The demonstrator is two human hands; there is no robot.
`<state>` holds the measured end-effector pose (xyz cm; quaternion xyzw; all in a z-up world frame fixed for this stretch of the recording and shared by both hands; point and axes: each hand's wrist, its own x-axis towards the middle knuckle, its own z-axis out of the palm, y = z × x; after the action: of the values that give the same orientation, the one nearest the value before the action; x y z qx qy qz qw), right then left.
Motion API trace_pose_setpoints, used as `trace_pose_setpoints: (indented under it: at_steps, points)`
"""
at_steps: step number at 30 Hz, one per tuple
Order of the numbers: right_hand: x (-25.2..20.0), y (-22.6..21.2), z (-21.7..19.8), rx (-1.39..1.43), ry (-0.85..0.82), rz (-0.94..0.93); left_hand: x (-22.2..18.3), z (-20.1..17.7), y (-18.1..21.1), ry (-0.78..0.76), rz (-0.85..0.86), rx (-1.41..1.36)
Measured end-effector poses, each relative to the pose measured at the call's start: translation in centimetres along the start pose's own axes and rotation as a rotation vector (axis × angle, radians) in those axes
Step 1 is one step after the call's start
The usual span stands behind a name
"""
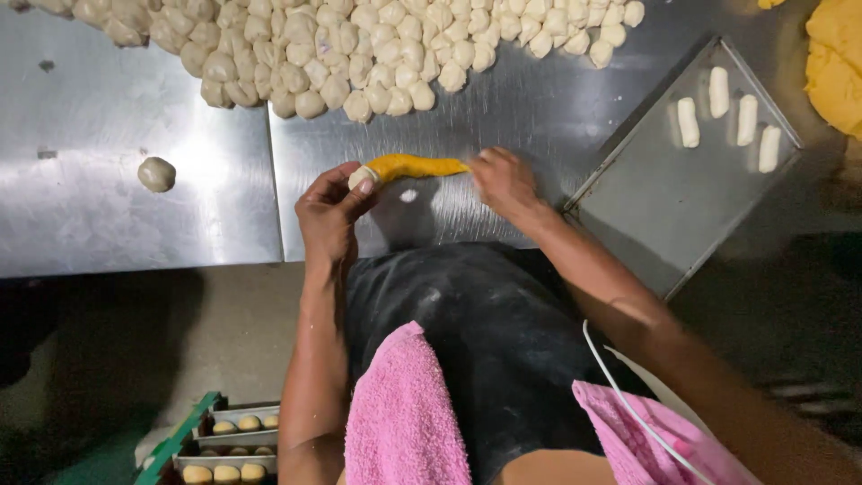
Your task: Shaping dough rolls and brushing them with glaze on a bakery workbench.
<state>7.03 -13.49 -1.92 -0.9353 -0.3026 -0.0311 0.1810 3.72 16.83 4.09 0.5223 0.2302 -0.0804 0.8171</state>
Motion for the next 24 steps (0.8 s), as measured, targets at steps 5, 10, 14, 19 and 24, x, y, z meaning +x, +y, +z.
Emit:
trace_pose_setpoints:
  at_steps: [5, 10, 14, 19, 24]
  points:
    - [-2.4, 0.0, -1.8, 0.618, 0.024, 0.552, 2.5, 0.5, -1.6, -0.102, 0.011, 0.020]
    - [-1.0, -4.0, -4.1, 1.299, 0.159, 0.715, 4.2, 4.6, -2.5, -0.200, -0.049, 0.098]
    - [-1.9, -3.7, -2.2, 1.043, 0.268, 0.649, 2.5, 8.4, -2.2, -0.481, -0.006, 0.112]
    - [-1.6, -3.8, -7.2, 1.347, 0.362, 0.722, 2.6, 10.9, -3.2, -0.634, -0.071, 0.184]
    - [-7.6, 2.4, -0.2, 1.237, 0.280, 0.853, 4.2, 14.3, -8.3, -0.642, -0.131, 0.320]
